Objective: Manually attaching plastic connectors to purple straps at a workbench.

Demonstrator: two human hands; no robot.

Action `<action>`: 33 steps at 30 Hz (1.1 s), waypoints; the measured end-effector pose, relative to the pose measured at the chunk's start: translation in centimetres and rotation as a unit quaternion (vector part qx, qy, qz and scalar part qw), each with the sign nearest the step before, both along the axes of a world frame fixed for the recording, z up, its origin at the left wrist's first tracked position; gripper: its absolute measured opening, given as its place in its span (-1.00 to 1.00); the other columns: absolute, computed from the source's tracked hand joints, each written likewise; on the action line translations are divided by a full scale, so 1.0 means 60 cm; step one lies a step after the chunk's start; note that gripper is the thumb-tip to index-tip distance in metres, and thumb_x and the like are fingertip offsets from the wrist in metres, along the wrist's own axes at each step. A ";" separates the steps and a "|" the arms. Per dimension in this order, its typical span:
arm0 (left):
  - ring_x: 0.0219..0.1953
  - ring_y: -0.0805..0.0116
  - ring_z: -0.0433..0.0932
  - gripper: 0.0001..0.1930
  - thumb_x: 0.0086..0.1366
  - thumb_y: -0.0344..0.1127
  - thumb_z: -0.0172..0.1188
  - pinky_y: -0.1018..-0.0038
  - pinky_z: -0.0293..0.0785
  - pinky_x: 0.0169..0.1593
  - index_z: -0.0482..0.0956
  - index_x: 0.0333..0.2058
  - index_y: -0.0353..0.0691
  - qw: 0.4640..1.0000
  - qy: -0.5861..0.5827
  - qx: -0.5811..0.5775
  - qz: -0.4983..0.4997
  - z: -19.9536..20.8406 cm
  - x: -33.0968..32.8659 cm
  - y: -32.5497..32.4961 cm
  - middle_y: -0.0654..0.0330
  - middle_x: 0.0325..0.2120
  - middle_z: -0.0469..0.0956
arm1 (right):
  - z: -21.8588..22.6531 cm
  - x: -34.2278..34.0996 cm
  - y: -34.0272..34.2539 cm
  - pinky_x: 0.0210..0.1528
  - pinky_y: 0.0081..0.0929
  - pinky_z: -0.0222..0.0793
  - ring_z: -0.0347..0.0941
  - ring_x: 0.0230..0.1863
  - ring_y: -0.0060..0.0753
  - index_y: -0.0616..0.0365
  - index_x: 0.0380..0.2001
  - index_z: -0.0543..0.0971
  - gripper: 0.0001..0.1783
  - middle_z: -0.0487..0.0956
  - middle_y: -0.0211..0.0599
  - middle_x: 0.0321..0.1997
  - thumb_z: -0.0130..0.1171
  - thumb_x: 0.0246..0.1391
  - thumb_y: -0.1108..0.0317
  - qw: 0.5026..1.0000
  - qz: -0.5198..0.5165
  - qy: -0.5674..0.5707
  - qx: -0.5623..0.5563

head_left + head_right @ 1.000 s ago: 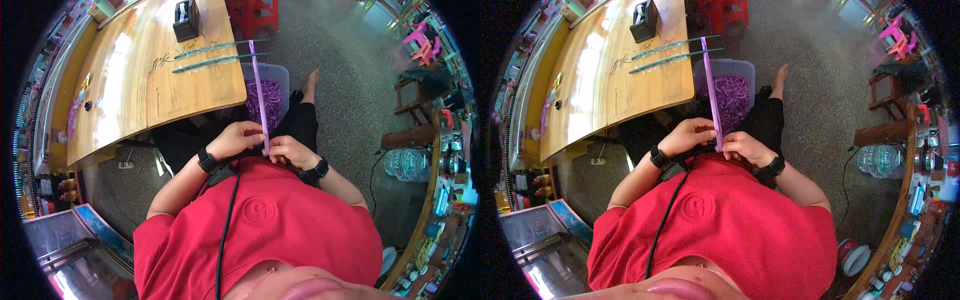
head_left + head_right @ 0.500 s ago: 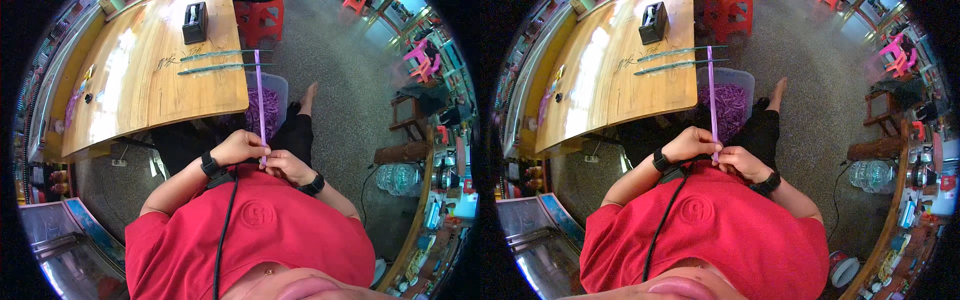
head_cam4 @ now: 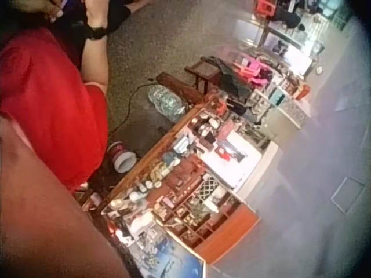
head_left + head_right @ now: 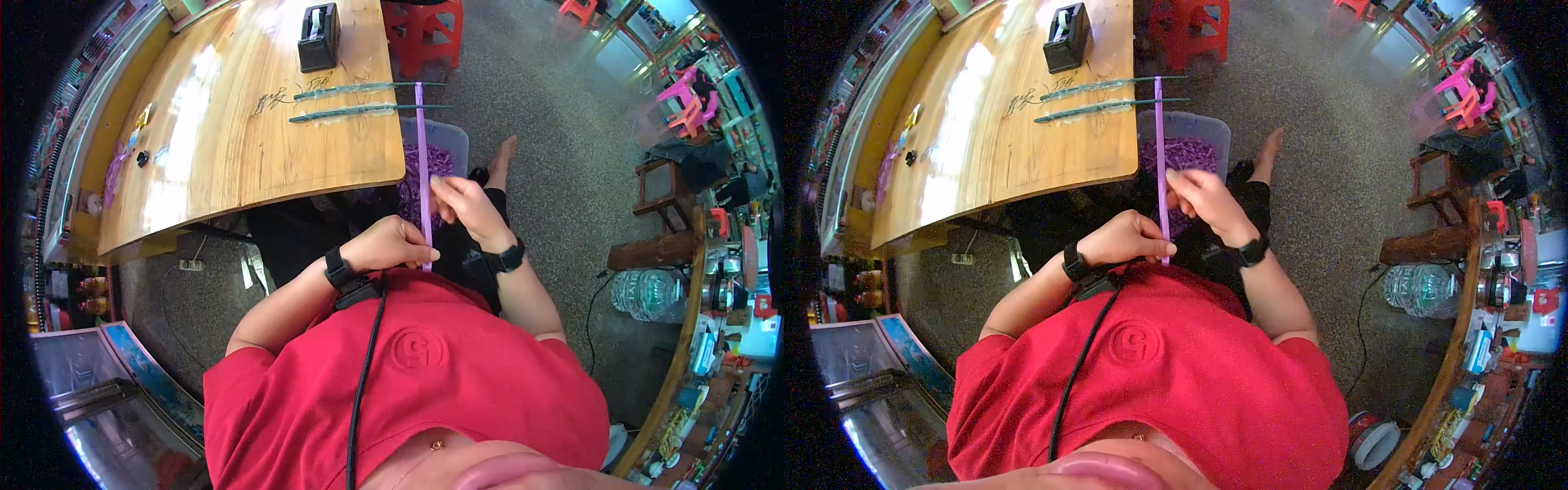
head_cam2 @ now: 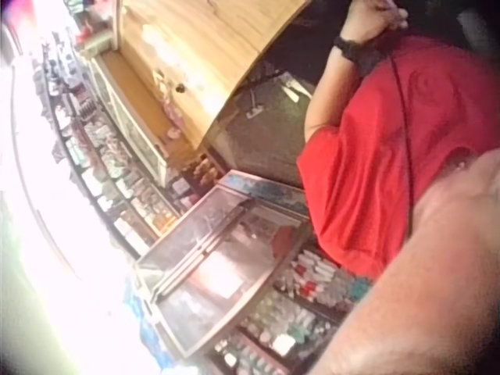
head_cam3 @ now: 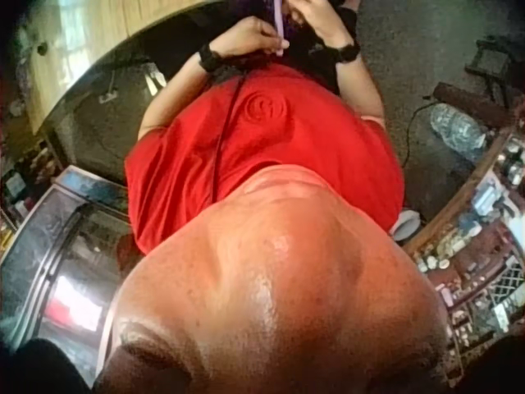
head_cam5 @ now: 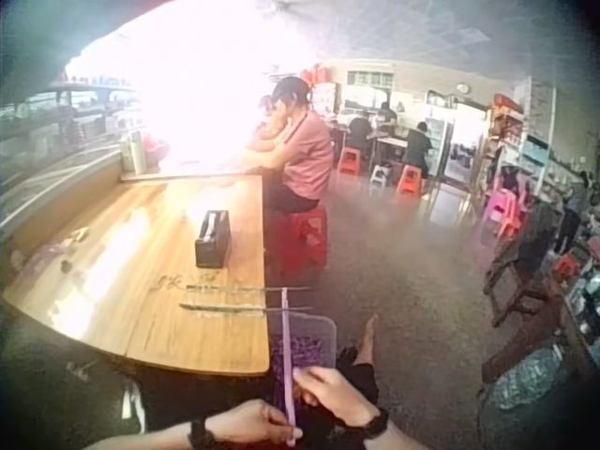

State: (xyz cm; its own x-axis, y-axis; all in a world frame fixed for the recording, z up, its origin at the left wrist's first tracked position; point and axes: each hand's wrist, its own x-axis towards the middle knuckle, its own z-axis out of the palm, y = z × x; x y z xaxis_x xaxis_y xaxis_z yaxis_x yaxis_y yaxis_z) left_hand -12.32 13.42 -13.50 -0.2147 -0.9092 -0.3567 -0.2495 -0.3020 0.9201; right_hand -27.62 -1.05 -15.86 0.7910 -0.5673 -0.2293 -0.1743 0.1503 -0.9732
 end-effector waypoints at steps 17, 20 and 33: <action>-0.43 0.15 0.62 -0.81 0.21 -0.28 0.34 0.35 0.51 -0.34 0.67 -0.39 -0.31 0.952 -0.016 -0.247 -0.179 0.086 0.009 0.001 0.04 -0.50 0.62 | 0.087 0.073 -0.028 -0.52 -0.75 0.20 0.35 -0.57 -0.78 0.22 -0.31 0.64 -0.69 0.60 -0.41 -0.52 0.12 0.29 0.17 0.990 -0.052 -0.032 -0.126; -0.37 0.16 0.64 -0.84 0.20 -0.31 0.36 0.37 0.54 -0.28 0.70 -0.33 -0.28 0.948 0.007 -0.268 -0.173 0.124 0.011 0.005 0.04 -0.44 0.65 | 0.093 0.045 -0.026 -0.49 -0.72 0.25 0.39 -0.53 -0.77 0.23 -0.25 0.65 -0.72 0.60 -0.42 -0.51 0.11 0.29 0.22 0.972 -0.093 -0.058 -0.208; -0.57 0.42 0.54 -0.83 0.16 -0.32 0.38 0.51 0.43 -0.46 0.67 -0.41 -0.33 0.869 -0.142 -0.467 -0.083 0.291 0.075 -0.053 0.18 -0.61 0.58 | 0.228 0.083 -0.101 -0.51 -0.35 0.36 0.40 -0.58 -0.28 -0.02 -0.25 0.69 -0.74 0.48 -0.36 -0.61 0.27 -0.07 0.50 0.587 -0.023 -0.249 -0.770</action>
State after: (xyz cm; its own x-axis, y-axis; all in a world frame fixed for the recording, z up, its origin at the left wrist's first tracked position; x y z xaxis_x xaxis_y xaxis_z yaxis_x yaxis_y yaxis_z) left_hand -7.84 10.26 3.95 -0.3944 -0.7959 0.4594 -0.4754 0.6045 0.6392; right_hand -22.65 -7.10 -2.17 0.5171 0.1777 0.8373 0.1593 -0.9811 0.1098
